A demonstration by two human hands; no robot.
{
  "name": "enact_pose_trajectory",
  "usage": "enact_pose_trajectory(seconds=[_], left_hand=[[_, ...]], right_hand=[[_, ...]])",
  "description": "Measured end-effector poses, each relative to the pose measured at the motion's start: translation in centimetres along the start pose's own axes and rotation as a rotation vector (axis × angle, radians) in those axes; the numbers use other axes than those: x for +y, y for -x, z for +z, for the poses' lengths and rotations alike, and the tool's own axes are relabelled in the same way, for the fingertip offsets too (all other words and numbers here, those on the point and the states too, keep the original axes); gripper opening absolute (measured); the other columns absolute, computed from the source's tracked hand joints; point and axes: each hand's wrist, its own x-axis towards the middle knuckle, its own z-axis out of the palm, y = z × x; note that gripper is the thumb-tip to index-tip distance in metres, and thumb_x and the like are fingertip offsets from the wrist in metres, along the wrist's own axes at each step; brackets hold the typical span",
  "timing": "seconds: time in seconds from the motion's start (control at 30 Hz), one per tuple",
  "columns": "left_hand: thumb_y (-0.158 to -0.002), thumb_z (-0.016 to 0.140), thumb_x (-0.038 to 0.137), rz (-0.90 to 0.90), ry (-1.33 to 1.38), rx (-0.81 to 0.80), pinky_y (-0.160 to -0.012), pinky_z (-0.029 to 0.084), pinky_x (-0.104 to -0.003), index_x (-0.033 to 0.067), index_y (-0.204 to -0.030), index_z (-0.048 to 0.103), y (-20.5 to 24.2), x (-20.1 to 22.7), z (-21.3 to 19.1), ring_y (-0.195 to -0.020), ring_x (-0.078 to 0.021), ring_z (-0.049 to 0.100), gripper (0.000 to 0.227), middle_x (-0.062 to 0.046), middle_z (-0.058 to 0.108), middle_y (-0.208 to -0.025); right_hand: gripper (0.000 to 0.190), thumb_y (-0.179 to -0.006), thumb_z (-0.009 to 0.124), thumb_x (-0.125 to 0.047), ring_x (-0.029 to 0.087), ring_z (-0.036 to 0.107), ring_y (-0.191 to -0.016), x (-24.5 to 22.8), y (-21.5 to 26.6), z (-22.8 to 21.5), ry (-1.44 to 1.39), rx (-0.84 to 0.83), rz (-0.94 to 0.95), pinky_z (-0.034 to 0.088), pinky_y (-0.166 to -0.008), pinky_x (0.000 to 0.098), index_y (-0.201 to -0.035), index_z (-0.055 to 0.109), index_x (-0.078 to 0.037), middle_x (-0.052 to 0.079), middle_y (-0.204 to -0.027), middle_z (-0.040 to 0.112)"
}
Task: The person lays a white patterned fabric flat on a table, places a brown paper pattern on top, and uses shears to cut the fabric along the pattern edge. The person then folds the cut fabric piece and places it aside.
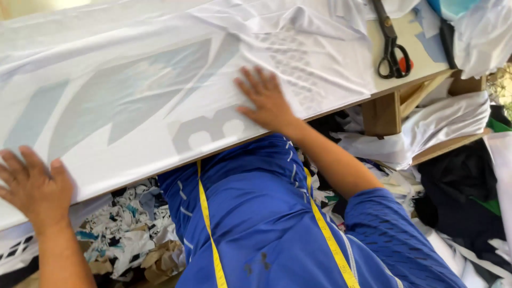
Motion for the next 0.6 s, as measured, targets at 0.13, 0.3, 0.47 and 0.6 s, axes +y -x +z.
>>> enact_pose_trajectory(seconds=[0.13, 0.3, 0.47, 0.6], left_hand=[[-0.130, 0.031, 0.049, 0.118, -0.055, 0.015, -0.129, 0.015, -0.065, 0.0178, -0.178, 0.007, -0.1, -0.2, -0.8, -0.168, -0.0408, 0.011, 0.062, -0.013, 0.005, -0.181], [-0.130, 0.038, 0.044, 0.123, -0.088, 0.085, -0.120, 0.030, -0.071, 0.0197, -0.180, 0.008, -0.3, 0.2, -0.6, -0.166, -0.0508, 0.029, 0.063, -0.011, 0.008, -0.183], [-0.128, 0.034, 0.049, -0.045, 0.023, -0.080, -0.126, -0.001, -0.066, 0.0235, -0.179, 0.007, 0.0, -0.4, 0.3, -0.167, -0.0318, -0.004, 0.063, -0.004, -0.001, -0.183], [-0.123, 0.027, 0.055, -0.136, 0.078, -0.108, -0.131, -0.002, -0.070, 0.0391, -0.174, -0.005, -0.1, 0.4, 0.4, -0.169, -0.0292, -0.009, 0.063, 0.006, -0.008, -0.183]], right_hand=[[0.074, -0.113, 0.042, -0.062, 0.032, 0.000, -0.167, 10.8, 2.4, -4.8, -0.134, -0.087, 0.175, 0.003, -0.131, 0.0602, -0.175, 0.016, -0.030, 0.002, -0.182, 0.003], [0.044, -0.117, 0.061, -0.028, 0.049, 0.039, -0.146, 20.4, 3.0, -7.7, -0.058, 0.294, 0.386, 0.037, -0.113, 0.0676, -0.147, 0.060, 0.003, 0.027, -0.154, 0.052], [0.045, -0.105, 0.082, -0.022, 0.039, 0.049, -0.128, 19.6, -4.2, -8.2, -0.162, 0.382, 0.326, 0.042, -0.101, 0.0573, -0.138, 0.066, 0.002, 0.017, -0.131, 0.061], [0.038, -0.099, 0.088, -0.027, 0.034, 0.040, -0.133, 20.3, -7.1, -5.9, -0.152, 0.265, 0.360, 0.038, -0.101, 0.0550, -0.124, 0.077, -0.001, 0.012, -0.136, 0.051]])
